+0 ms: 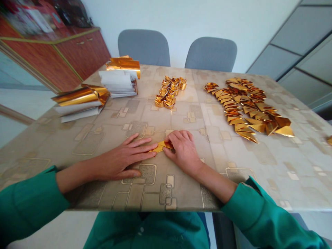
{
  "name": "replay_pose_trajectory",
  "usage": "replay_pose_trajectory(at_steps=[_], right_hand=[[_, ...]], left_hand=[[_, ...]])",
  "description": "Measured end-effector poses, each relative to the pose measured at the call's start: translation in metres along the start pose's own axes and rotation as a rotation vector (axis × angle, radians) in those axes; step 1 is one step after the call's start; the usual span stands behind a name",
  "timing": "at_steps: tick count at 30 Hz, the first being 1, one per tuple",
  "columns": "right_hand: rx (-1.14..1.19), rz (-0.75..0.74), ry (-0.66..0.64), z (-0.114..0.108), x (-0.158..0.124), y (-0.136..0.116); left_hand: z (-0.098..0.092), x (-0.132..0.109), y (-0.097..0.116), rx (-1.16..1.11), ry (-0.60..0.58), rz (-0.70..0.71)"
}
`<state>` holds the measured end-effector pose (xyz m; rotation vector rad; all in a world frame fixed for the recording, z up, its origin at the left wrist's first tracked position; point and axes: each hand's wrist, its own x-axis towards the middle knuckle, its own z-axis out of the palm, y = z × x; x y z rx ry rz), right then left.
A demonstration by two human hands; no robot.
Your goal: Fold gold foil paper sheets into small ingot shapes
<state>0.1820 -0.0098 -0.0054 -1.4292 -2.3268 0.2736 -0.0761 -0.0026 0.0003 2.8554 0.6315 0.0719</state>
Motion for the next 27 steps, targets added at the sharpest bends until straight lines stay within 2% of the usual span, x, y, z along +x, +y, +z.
replay_pose_trajectory(at_steps=[9, 19, 27], right_hand=[[0.069, -0.017, 0.034, 0.004, 0.002, 0.004], [-0.034, -0.012, 0.050, 0.005, -0.001, -0.003], [0.129, -0.042, 0.005, 0.005, 0.001, 0.013]], left_hand=[[-0.002, 0.000, 0.003, 0.018, 0.025, -0.001], [0.011, 0.016, 0.024, 0.090, 0.130, -0.133], [0.012, 0.005, 0.023, 0.058, 0.140, -0.134]])
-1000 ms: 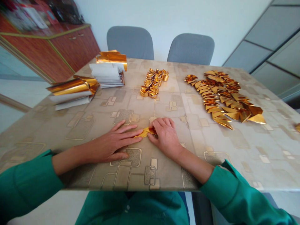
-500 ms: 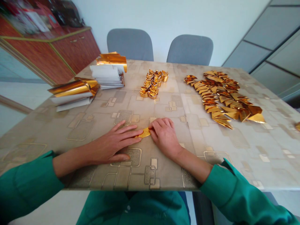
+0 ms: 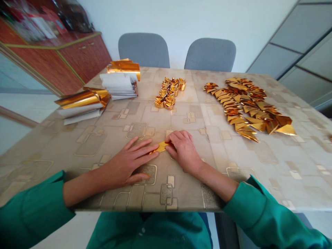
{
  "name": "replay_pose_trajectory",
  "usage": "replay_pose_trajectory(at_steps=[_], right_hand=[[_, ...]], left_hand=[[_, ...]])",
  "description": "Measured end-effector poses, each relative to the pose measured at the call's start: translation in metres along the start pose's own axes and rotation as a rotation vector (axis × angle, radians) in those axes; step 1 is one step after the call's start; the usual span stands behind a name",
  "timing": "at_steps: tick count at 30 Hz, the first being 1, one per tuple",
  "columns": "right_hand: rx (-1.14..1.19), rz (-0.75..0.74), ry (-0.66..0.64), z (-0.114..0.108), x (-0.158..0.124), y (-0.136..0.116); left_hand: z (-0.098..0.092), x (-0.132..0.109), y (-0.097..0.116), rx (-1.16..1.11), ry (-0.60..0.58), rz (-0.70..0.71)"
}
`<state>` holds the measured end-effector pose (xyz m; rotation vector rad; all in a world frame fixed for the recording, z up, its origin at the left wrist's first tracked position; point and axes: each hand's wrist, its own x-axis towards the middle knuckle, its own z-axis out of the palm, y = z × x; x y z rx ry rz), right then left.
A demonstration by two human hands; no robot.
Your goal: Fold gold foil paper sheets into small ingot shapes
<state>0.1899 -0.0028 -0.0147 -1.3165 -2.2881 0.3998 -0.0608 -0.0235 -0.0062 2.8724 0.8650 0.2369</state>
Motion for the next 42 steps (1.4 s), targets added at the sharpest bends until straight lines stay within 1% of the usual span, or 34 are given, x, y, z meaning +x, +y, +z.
replay_pose_trajectory(at_steps=[5, 9, 12, 16, 21, 23, 26, 32, 37, 42], right_hand=[[0.056, -0.021, -0.006, -0.002, 0.000, 0.004], [-0.040, 0.027, 0.027, 0.001, 0.000, -0.006], [-0.079, 0.045, 0.014, 0.003, 0.000, -0.008], [-0.005, 0.000, -0.039, -0.001, 0.001, -0.001], [0.066, -0.022, -0.005, -0.005, 0.003, 0.004], [0.044, -0.018, 0.003, -0.004, 0.003, 0.003], [-0.006, -0.004, 0.016, -0.001, 0.003, 0.001], [-0.080, -0.022, 0.021, -0.003, 0.003, -0.003], [-0.098, -0.050, 0.028, -0.005, 0.004, -0.002], [-0.127, -0.063, 0.027, -0.003, 0.004, -0.002]], left_hand=[[0.002, -0.002, -0.002, -0.007, 0.004, 0.018], [0.003, -0.001, 0.001, 0.003, 0.007, -0.001], [0.003, -0.001, 0.002, 0.019, -0.012, -0.005], [0.000, -0.001, 0.001, 0.022, -0.033, 0.008], [0.001, 0.003, 0.002, 0.011, 0.000, -0.027], [0.003, 0.005, 0.003, 0.020, 0.018, -0.030], [0.004, 0.004, 0.005, 0.044, 0.015, -0.024], [0.001, -0.002, 0.000, 0.052, -0.046, 0.012], [-0.001, -0.005, -0.004, 0.011, -0.079, 0.020], [-0.004, -0.001, -0.005, -0.090, -0.047, -0.020]])
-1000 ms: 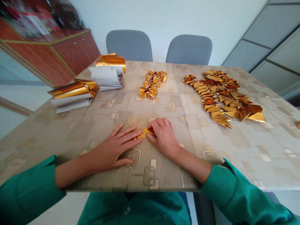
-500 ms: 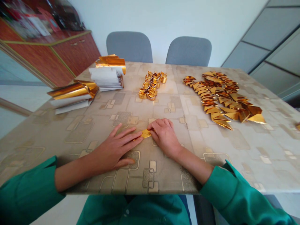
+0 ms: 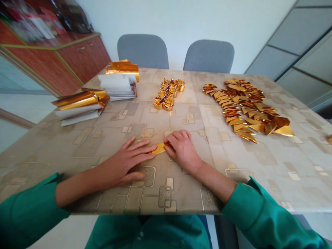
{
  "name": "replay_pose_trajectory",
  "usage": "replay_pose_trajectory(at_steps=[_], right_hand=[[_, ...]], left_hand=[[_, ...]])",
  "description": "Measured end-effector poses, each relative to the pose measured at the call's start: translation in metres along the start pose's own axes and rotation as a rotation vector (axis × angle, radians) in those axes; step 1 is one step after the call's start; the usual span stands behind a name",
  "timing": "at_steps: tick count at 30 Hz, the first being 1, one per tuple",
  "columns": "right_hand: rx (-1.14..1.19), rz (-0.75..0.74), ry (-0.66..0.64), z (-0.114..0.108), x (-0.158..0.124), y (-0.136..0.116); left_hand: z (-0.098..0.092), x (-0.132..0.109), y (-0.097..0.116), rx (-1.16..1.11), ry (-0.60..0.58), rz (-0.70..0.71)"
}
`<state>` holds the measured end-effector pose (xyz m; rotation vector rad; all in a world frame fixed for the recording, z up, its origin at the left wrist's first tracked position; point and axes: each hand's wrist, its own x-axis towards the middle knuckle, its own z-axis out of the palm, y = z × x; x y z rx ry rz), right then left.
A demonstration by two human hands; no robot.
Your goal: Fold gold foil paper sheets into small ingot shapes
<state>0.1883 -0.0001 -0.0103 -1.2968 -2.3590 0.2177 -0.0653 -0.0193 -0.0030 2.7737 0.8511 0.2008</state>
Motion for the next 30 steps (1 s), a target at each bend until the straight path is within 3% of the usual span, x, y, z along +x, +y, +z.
replay_pose_trajectory(at_steps=[4, 11, 17, 25, 30], right_hand=[[-0.046, -0.005, -0.013, 0.001, 0.000, -0.001], [0.008, -0.017, -0.039, 0.000, 0.005, 0.004], [0.104, -0.076, -0.100, -0.004, 0.017, 0.012], [0.237, -0.114, -0.011, 0.002, 0.019, 0.010], [0.267, -0.138, 0.059, -0.005, 0.016, 0.003]], left_hand=[[-0.007, 0.018, 0.003, -0.059, 0.080, -0.077], [-0.006, 0.049, 0.004, -0.036, 0.167, -0.329], [0.000, 0.047, 0.005, -0.163, 0.229, -0.332], [0.006, 0.048, 0.011, -0.499, 0.327, -0.352], [0.006, 0.046, 0.011, -0.434, 0.488, -0.320]])
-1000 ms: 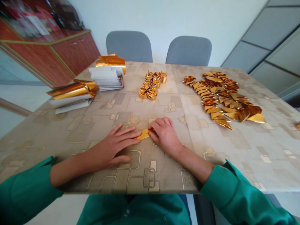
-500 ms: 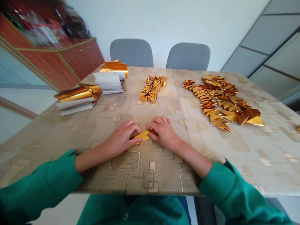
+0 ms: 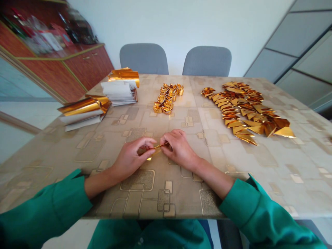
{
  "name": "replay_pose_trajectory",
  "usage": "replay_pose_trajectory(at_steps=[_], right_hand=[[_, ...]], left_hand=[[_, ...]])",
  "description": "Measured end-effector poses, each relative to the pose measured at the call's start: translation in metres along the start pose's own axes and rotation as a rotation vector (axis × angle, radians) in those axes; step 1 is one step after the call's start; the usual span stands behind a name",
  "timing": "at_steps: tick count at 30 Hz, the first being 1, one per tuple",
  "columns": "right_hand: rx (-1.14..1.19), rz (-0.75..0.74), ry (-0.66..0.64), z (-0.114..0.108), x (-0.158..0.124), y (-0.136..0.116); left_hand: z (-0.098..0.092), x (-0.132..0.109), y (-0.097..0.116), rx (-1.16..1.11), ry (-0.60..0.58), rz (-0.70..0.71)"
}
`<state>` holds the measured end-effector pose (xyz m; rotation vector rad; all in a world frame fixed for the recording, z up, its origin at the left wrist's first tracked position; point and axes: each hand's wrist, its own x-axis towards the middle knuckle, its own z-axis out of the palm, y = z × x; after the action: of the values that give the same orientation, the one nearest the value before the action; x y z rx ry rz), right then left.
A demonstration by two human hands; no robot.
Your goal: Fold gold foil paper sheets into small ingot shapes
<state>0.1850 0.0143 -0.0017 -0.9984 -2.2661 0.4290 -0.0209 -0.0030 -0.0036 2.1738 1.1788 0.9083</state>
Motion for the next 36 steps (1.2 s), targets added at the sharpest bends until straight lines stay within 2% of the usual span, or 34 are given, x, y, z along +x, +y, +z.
replay_pose_trajectory(at_steps=[6, 9, 15, 19, 20, 23, 26, 36], right_hand=[[0.055, -0.056, -0.058, -0.010, 0.002, -0.005], [0.163, -0.028, -0.081, -0.016, 0.002, 0.002], [0.355, 0.180, -0.015, -0.029, -0.001, 0.027], [0.493, 0.368, 0.182, -0.038, 0.000, 0.034], [0.529, 0.394, 0.197, -0.039, 0.001, 0.033], [0.613, 0.409, 0.078, -0.038, 0.002, 0.023], [0.672, 0.404, -0.022, -0.030, 0.002, 0.011], [0.694, 0.399, -0.099, -0.006, -0.002, -0.001]], left_hand=[[-0.007, 0.002, 0.001, 0.147, 0.065, 0.238], [-0.010, 0.003, 0.002, 0.133, 0.052, 0.268], [-0.013, 0.007, 0.005, -0.091, 0.061, 0.019], [-0.017, 0.010, 0.005, -0.314, 0.137, -0.171], [-0.018, 0.011, 0.004, -0.378, 0.157, -0.222], [-0.019, 0.013, 0.001, -0.530, 0.198, -0.334], [-0.015, 0.013, -0.001, -0.616, 0.226, -0.386], [-0.008, 0.016, 0.007, -0.873, 0.249, -0.501]])
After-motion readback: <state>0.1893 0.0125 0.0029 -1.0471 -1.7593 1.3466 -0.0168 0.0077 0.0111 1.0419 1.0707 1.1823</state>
